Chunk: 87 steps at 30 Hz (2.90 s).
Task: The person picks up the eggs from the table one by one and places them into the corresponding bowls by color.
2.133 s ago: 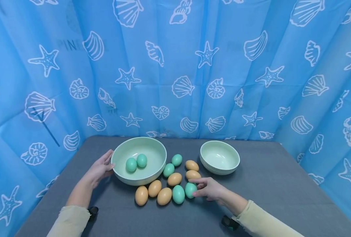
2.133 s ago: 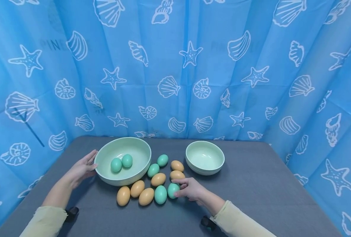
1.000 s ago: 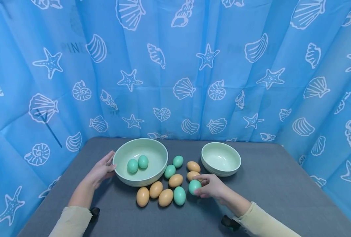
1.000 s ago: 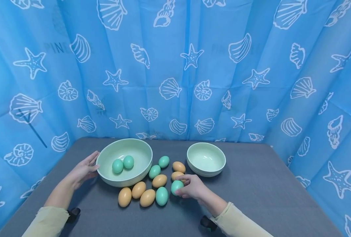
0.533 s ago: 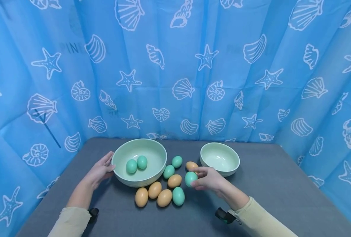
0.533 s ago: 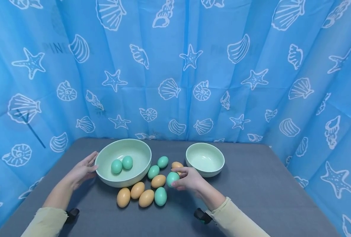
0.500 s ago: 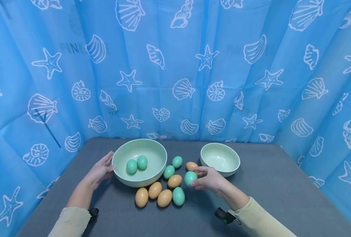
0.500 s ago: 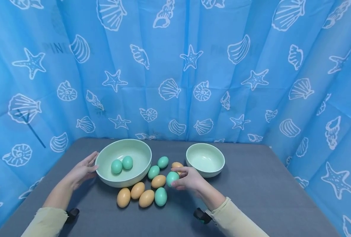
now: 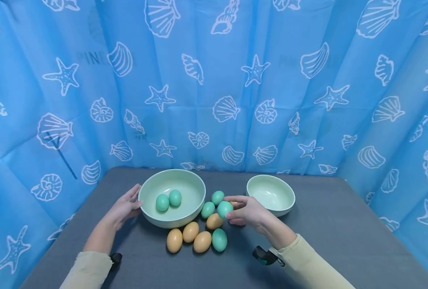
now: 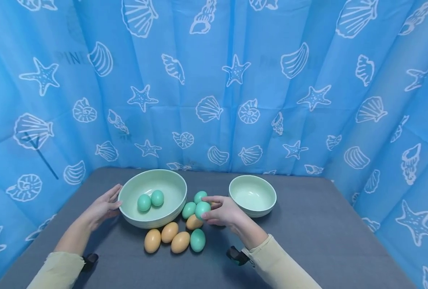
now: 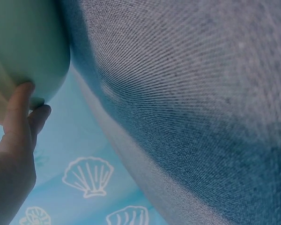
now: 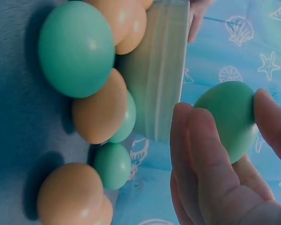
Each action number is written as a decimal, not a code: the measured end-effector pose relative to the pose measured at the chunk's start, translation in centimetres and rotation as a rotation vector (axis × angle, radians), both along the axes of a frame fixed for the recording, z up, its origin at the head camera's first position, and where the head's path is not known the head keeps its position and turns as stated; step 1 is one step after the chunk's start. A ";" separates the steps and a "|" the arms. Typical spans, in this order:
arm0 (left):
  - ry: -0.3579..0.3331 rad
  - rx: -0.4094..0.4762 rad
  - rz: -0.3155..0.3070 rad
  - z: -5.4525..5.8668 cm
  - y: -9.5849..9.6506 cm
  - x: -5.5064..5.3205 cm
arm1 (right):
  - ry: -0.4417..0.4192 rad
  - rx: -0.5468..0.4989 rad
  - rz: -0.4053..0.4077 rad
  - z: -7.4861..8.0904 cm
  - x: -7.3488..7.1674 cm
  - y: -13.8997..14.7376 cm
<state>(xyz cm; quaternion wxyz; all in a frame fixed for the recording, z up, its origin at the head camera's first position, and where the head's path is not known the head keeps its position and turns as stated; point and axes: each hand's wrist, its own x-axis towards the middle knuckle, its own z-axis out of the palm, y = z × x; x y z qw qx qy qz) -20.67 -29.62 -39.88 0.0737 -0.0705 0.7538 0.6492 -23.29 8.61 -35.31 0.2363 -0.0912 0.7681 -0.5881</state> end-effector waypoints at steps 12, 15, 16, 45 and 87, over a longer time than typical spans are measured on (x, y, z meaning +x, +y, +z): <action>-0.007 -0.011 0.014 -0.1 0.1 0.0 | -0.012 -0.046 0.025 0.5 -1.1 -2.3; -0.014 -0.003 0.016 -0.1 0.1 -0.1 | -0.019 -0.077 0.032 0.5 -1.3 -2.9; -0.015 -0.001 0.018 0.0 0.1 -0.1 | -0.019 -0.088 0.038 0.6 -1.4 -3.1; -0.006 0.017 0.035 -0.2 0.0 -0.1 | -0.009 -0.059 0.110 0.6 -2.9 -6.8; -0.003 0.011 0.061 -0.3 0.3 0.0 | -0.067 0.323 0.639 -1.3 -9.0 -14.8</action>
